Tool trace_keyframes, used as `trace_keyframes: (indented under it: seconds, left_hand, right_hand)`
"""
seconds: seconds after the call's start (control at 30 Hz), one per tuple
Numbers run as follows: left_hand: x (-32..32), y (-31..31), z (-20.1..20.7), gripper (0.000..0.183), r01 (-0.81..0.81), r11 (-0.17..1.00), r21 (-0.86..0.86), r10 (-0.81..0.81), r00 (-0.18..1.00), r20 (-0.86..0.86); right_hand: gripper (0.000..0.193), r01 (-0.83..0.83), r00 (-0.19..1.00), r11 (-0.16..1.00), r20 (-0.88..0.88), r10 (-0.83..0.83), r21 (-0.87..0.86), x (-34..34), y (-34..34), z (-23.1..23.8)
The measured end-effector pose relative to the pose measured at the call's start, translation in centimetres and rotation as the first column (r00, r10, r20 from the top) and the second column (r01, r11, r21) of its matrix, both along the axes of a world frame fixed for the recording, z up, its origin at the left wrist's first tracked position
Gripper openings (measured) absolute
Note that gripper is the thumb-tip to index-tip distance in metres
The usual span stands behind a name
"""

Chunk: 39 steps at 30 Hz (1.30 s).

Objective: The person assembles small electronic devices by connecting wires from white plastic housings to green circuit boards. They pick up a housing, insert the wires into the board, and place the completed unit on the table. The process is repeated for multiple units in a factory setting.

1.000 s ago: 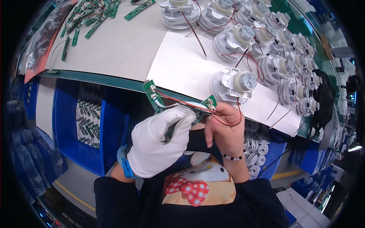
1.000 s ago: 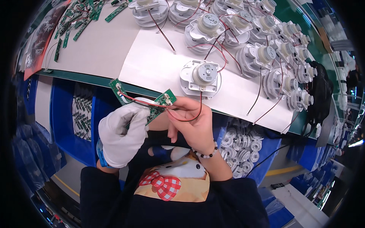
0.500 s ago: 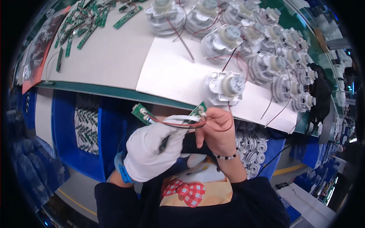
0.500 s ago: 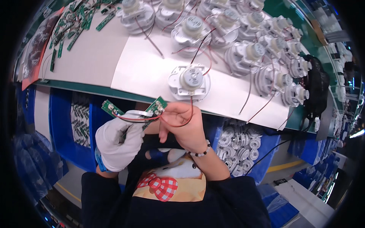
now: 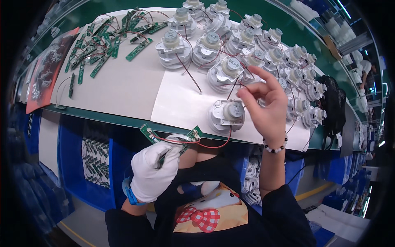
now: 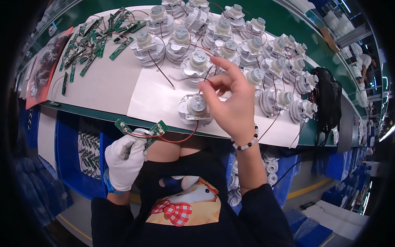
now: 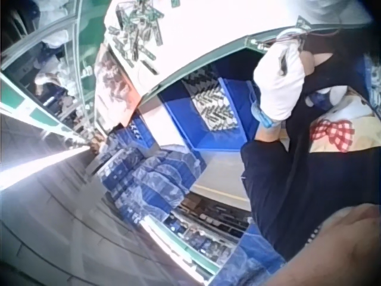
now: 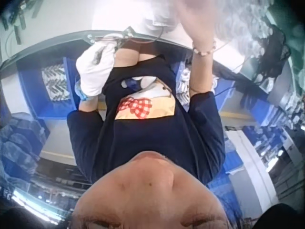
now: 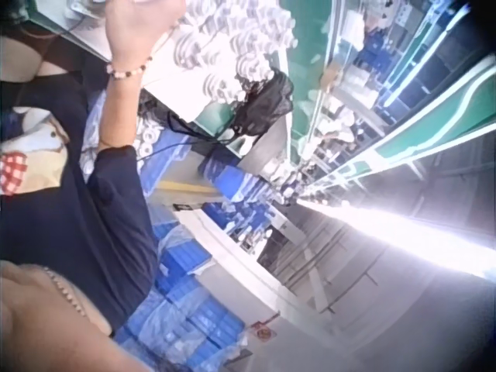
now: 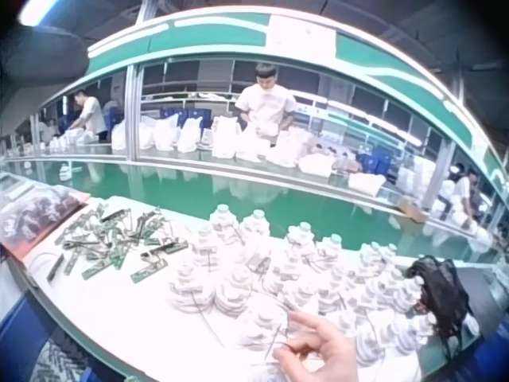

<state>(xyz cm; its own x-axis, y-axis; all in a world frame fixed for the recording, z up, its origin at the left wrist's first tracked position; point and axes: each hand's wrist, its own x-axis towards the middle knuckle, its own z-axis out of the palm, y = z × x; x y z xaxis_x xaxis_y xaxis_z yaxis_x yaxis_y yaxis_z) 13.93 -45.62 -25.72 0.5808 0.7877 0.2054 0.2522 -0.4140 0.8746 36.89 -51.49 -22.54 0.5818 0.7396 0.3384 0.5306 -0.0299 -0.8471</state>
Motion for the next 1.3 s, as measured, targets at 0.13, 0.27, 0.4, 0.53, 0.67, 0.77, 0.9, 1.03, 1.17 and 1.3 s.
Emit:
trace_keyframes:
  seconds: [0.13, 0.27, 0.4, 0.53, 0.67, 0.77, 0.9, 1.03, 1.17, 1.3]
  left_hand:
    - [0.4, 0.2, 0.9, 0.003, 0.029, 1.000, -0.012, -0.029, 0.999, 0.014]
    - [0.7, 0.0, 1.1, 0.009, 0.020, 1.000, -0.022, -0.019, 0.998, 0.066]
    - [1.0, 0.2, 1.3, 0.008, 0.034, 0.999, 0.027, -0.036, 0.997, 0.072]
    - [1.2, 0.6, 1.6, 0.006, 0.052, 0.998, 0.017, -0.054, 0.993, 0.102]
    - [1.3, 0.5, 1.8, 0.006, 0.057, 0.994, 0.090, -0.069, 0.988, 0.136]
    - [1.2, 0.5, 2.0, 0.007, 0.061, 0.989, 0.136, -0.078, 0.989, 0.124]
    - [0.9, 0.5, 2.2, 0.009, 0.073, 0.972, 0.223, -0.095, 0.991, 0.091]
    - [1.1, 0.3, 2.1, 0.009, 0.047, 0.940, 0.338, -0.080, 0.993, 0.086]
    - [1.0, 0.4, 2.3, 0.010, 0.102, 0.919, 0.380, -0.127, 0.991, 0.040]
    - [1.1, 0.3, 2.2, 0.010, 0.101, 0.895, 0.434, -0.133, 0.990, 0.042]
  right_hand:
    - [0.021, -0.083, 0.996, 0.980, 0.046, 0.076, 0.182, 0.3, -0.5, 1.9]
    - [0.011, -0.250, 0.962, 0.962, 0.144, 0.233, 0.111, -0.4, -0.8, 5.0]
    - [0.006, -0.358, 0.909, 0.932, 0.251, 0.334, 0.057, -1.0, -0.3, 6.0]
    - [0.006, -0.398, 0.869, 0.917, 0.332, 0.366, 0.031, -2.0, 0.0, 6.4]
    - [0.002, -0.490, 0.798, 0.857, 0.315, 0.514, -0.159, -2.4, -0.2, 6.6]
    - [0.004, -0.534, 0.750, 0.793, 0.270, 0.604, -0.293, -2.4, 0.3, 5.7]
    - [0.003, -0.583, 0.675, 0.726, 0.280, 0.683, -0.365, -2.3, 0.6, 4.8]
    - [0.002, -0.553, 0.667, 0.739, 0.327, 0.670, -0.386, -2.6, 0.6, 4.6]
    - [0.003, -0.532, 0.685, 0.755, 0.329, 0.650, -0.384, -2.7, 0.4, 4.7]
    - [0.003, -0.530, 0.666, 0.756, 0.363, 0.651, -0.384, -2.8, 0.3, 4.6]
